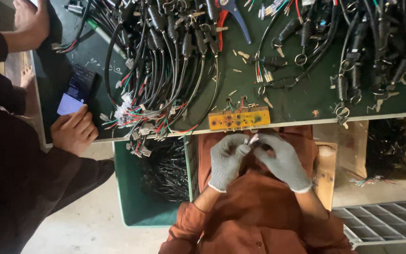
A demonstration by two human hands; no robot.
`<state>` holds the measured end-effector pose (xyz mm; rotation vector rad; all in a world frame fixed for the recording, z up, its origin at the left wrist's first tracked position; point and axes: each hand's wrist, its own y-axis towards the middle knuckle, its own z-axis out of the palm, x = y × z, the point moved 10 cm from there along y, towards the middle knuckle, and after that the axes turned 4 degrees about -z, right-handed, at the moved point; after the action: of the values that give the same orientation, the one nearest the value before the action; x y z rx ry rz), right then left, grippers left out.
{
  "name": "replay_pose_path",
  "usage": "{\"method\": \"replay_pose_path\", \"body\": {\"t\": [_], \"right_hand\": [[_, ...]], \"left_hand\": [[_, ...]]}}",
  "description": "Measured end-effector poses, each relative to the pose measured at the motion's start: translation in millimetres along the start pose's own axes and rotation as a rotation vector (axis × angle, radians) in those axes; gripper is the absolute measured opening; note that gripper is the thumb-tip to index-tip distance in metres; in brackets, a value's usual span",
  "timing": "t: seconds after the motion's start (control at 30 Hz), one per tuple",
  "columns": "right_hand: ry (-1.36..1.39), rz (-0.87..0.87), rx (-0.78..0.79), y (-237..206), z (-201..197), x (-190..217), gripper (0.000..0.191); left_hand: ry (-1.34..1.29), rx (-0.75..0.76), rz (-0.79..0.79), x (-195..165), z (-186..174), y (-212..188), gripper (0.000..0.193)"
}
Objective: The person inserts keys into a yellow multi-key tester and turns them while handling various wires and connectors on a cluttered workbench. Another person uses a smartphone nearby. The camera wearer continues testing keys and manipulating wires throughout the clip.
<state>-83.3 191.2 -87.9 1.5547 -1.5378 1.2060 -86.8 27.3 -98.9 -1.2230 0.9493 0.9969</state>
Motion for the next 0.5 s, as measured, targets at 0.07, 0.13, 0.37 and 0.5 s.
{"method": "replay_pose_path", "body": {"t": [0.07,0.13,0.37,0.5], "right_hand": [[0.106,0.074,-0.041,-4.1,-0.8,1.5,0.038],[0.137,0.031,-0.097,-3.2,-2.6,6.7,0.036],[0.529,0.112,-0.249,-9.3,12.8,-22.3,0.008],[0.823,0.238,-0.217,-12.2,37.3,-34.3,0.012]], "left_hand": [[-0.003,-0.001,-0.017,12.8,-3.8,0.7,0.02],[0.029,0.025,-0.058,21.5,-3.3,0.0,0.02],[-0.02,-0.071,-0.056,10.4,-11.3,0.3,0.017],[0.206,-0.099,0.044,-11.4,-15.4,4.8,0.018]]}}
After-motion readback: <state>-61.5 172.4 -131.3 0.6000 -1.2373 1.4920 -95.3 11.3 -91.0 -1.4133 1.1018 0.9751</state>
